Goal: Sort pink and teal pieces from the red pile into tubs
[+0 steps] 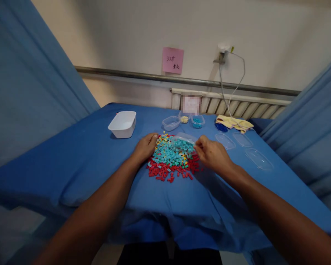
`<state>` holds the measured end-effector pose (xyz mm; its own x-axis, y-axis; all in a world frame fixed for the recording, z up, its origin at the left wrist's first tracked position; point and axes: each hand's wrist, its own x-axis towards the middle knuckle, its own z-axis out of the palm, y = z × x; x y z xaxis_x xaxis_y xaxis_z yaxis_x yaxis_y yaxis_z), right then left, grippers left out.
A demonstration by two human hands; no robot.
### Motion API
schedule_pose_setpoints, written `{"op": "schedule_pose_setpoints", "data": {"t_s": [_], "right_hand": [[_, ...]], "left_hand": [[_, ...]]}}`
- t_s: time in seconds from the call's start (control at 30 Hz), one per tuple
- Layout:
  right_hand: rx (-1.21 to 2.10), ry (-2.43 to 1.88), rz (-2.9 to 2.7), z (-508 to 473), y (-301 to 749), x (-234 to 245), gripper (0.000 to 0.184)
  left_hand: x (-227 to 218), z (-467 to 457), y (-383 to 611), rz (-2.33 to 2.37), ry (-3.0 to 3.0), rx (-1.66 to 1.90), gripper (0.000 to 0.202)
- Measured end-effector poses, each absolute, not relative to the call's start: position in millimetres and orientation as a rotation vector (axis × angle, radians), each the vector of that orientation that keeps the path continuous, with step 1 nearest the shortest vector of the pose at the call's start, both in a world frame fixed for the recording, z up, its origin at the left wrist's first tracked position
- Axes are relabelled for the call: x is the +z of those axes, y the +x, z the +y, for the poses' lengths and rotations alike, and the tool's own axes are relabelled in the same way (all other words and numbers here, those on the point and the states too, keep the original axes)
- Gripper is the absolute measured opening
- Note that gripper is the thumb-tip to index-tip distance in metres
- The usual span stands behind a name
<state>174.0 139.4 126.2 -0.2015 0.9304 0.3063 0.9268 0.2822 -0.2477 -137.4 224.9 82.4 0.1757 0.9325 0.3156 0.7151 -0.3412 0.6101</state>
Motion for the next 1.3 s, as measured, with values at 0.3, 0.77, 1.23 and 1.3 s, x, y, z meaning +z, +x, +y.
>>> {"op": "schedule_pose_setpoints", "data": {"t_s": [0.3,0.77,1.23,1.3], "right_hand": [[-0.116,-1.805,-2.081,143,186,124,0.020],[-0.431,-1.448,-2.366,132,104,126,0.029],[0.381,-1.810,-1.143,238,254,116,0.016],[0.464,-1.807,-1.108,251,261,106,0.023]], "left_hand": [[82,212,-129,1.341,2.156,1.019,0.049],[81,223,-138,1.620,1.770,1.229,0.047],[102,178,-118,0.980,2.635,0.290,0.075],[107,172,-115,0.976,2.669,0.210,0.074]]}}
